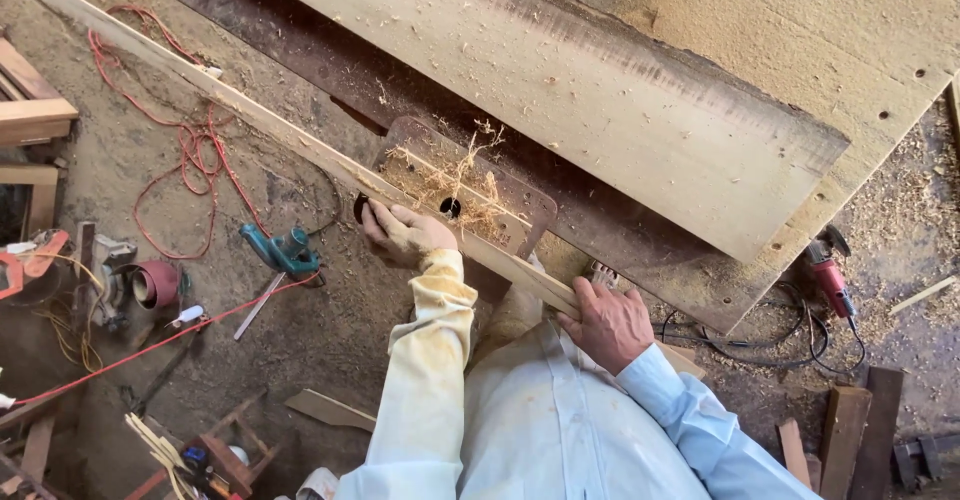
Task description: The person picks up a long wooden strip, aligns it, and feeds it through a router table to shape the edge.
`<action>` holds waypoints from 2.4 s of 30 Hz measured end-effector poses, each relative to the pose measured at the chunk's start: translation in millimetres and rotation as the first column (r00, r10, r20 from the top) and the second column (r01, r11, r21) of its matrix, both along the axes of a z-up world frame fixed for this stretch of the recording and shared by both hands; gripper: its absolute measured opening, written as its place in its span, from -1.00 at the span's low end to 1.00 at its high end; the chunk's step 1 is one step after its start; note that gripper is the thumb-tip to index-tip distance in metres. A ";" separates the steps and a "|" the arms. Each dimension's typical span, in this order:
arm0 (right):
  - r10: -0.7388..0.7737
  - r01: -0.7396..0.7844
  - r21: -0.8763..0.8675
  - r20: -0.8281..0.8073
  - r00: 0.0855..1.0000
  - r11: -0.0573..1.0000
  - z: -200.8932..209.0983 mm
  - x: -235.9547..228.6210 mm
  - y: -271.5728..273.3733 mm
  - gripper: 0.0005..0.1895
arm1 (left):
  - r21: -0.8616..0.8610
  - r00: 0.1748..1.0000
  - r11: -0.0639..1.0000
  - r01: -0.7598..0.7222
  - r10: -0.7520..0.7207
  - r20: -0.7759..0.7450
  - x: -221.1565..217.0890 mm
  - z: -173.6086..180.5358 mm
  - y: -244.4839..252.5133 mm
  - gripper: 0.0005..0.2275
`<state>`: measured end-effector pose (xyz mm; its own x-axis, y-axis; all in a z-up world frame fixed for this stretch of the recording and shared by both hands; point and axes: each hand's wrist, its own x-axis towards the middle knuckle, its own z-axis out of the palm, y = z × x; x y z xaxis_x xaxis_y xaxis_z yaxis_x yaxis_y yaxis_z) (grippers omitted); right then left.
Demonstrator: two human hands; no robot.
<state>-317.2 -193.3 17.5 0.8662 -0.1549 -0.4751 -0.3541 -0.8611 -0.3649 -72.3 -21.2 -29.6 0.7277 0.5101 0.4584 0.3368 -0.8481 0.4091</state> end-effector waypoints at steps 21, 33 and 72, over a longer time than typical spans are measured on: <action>0.028 -0.028 0.034 -0.018 0.999 0.999 -2.3 -25.6 -17.7 -0.43 | 0.010 0.996 0.996 0.084 -0.084 0.009 11.7 16.5 4.7 -0.70; 0.078 -0.075 0.081 -0.038 0.996 0.994 -10.1 -12.0 -11.6 -0.41 | -0.026 0.999 0.999 0.041 -0.041 0.009 33.0 4.8 18.8 -0.72; 0.123 -0.124 0.065 0.028 0.992 0.990 -4.7 30.5 6.7 -0.43 | -0.204 0.991 0.979 0.007 -0.034 -0.128 82.5 -29.5 58.2 -0.68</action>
<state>-286.7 -186.6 12.8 0.8878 -0.0149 -0.4601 -0.2371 -0.8715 -0.4293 10.3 37.0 -59.1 0.7855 0.5672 0.2477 0.3817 -0.7590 0.5274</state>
